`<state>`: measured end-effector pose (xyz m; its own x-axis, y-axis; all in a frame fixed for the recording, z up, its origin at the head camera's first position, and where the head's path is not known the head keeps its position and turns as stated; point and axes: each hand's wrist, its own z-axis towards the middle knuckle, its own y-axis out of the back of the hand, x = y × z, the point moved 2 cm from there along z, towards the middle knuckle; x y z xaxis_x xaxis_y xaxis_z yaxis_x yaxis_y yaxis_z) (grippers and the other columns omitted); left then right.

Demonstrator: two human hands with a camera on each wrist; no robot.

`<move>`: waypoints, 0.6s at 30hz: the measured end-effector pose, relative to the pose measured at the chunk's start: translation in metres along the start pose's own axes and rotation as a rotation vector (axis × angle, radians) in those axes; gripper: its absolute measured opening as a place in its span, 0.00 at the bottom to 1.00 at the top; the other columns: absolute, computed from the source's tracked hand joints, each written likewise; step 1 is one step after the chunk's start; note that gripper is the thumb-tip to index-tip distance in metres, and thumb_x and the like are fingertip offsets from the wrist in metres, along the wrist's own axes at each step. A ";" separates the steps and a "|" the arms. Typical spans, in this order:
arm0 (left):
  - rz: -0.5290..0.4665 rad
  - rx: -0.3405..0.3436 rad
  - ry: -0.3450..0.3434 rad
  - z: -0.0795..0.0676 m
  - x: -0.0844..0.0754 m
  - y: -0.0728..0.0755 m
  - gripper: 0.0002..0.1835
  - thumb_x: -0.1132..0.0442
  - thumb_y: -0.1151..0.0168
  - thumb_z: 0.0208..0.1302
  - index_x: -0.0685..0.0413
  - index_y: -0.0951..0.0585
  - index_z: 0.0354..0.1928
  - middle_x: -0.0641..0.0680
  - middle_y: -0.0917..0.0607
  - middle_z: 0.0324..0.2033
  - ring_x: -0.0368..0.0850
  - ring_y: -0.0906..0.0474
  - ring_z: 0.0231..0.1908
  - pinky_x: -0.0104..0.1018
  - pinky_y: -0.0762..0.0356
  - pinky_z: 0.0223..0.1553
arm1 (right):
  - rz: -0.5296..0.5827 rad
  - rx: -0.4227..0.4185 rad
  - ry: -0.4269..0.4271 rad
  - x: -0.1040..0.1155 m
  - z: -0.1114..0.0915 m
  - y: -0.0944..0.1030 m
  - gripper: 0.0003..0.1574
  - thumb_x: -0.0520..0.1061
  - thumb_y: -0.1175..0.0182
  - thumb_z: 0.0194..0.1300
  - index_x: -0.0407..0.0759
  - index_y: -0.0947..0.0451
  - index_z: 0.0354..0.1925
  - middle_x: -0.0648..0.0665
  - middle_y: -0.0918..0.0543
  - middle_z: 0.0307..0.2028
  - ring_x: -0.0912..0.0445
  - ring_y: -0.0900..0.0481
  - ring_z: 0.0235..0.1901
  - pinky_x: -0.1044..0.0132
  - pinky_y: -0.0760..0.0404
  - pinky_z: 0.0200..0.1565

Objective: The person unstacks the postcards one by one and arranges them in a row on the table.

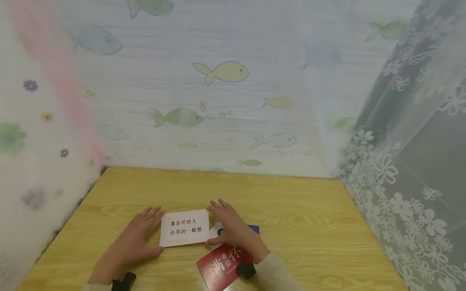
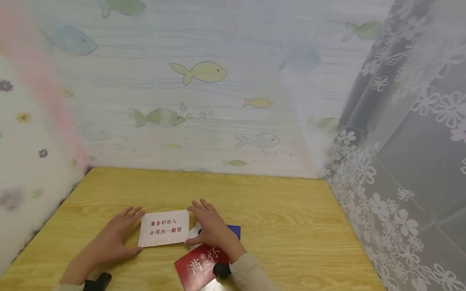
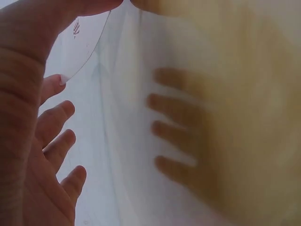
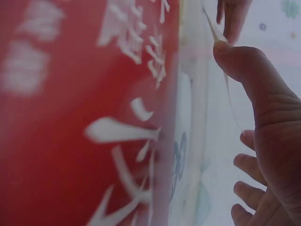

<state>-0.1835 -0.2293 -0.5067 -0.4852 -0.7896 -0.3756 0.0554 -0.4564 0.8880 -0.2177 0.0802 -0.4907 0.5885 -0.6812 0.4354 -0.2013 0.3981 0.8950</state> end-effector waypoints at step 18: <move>-0.201 0.312 0.096 0.023 0.063 0.026 0.50 0.50 0.19 0.48 0.60 0.30 0.72 0.75 0.40 0.73 0.86 0.52 0.70 0.83 0.44 0.60 | -0.078 0.102 -0.006 0.008 0.064 -0.019 0.59 0.66 0.23 0.52 0.45 0.34 0.73 0.40 0.39 0.77 0.42 0.48 0.79 0.50 0.43 0.77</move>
<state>-0.2322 -0.2813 -0.5010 -0.3747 -0.7384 -0.5607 -0.3079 -0.4713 0.8265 -0.2589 0.0274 -0.4981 0.6005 -0.7118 0.3643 -0.2340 0.2792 0.9313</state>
